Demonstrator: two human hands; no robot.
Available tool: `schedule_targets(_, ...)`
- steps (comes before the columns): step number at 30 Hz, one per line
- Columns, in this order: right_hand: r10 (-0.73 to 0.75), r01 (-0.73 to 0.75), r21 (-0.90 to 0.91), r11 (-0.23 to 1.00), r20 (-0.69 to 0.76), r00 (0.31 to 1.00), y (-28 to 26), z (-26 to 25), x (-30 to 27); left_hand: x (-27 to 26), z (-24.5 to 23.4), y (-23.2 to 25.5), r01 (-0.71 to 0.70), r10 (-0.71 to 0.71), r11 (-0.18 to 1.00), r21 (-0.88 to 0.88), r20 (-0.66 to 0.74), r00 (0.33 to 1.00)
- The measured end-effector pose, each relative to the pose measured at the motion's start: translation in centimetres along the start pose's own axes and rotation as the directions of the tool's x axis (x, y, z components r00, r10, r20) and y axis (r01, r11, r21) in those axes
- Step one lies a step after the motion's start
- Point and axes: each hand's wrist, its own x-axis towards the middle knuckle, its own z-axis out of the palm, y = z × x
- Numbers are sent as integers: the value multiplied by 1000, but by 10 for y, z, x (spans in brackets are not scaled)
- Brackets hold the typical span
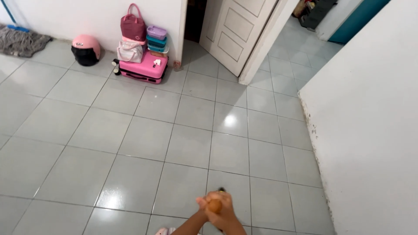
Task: Sweep the tiled floor using a broom.
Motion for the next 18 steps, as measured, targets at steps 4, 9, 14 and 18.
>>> schedule_targets(4, -52, 67, 178, 982, -86, 995, 7, -17, 11, 7, -26, -21, 155, -162, 982, 112, 57, 985)
schedule_targets(9, 107, -16, 414, 910, -196, 975, 31, -9, 11, -10, -69, -31, 323, -318, 897, 301, -65, 946)
schedule_targets(14, 215, -51, 626, 778, -189, 958, 42, 6, 4, -26, -93, -46, 416, -408, 853, 315, -96, 908)
schedule_targets(18, 227, -8, 685, 729, -231, 946, 51, 0, -5, -25, -96, -42, 411, -407, 849, 332, -87, 909)
